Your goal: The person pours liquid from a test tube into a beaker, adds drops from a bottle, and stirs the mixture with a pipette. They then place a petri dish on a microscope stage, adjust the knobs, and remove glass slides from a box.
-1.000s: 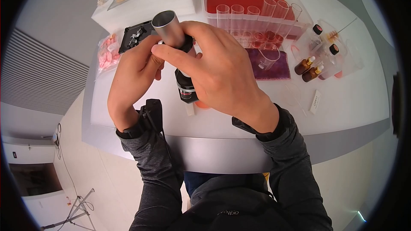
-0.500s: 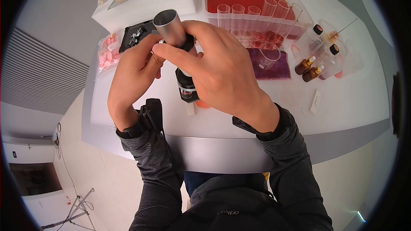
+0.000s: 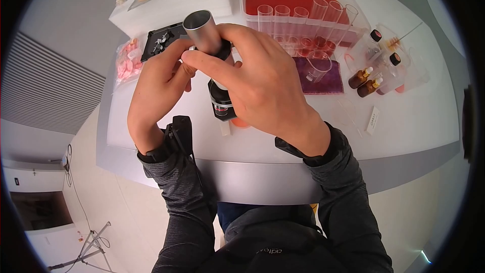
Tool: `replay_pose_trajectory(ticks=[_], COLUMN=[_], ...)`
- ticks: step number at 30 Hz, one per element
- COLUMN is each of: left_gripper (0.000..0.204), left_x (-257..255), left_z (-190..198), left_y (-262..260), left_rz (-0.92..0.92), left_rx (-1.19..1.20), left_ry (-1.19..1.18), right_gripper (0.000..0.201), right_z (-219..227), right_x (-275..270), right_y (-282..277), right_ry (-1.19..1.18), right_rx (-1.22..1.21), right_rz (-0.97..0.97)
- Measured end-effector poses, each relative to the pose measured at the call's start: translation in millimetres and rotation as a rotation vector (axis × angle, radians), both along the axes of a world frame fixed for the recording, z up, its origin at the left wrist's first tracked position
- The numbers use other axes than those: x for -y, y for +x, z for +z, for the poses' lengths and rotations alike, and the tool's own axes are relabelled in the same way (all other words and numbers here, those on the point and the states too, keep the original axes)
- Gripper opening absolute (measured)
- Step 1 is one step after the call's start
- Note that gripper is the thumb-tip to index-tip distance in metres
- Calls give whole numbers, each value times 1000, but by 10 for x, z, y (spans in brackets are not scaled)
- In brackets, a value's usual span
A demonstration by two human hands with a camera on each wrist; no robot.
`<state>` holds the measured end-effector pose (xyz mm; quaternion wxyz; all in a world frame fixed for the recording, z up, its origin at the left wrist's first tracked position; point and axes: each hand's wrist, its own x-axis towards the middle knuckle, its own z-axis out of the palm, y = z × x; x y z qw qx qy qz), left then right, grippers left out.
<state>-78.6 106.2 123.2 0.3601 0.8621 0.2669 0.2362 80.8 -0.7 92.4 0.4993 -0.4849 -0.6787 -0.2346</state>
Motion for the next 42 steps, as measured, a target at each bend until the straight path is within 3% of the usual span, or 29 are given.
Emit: replay_pose_trajectory(ticks=[42], left_gripper=[24], left_x=[5], left_z=[-4], left_y=[14], left_rz=[-21], left_rx=[21], left_ry=[-7], right_gripper=[44], right_z=[-5], right_x=[6], right_y=[-1], right_ry=[-4], right_rx=[2], right_rz=[3])
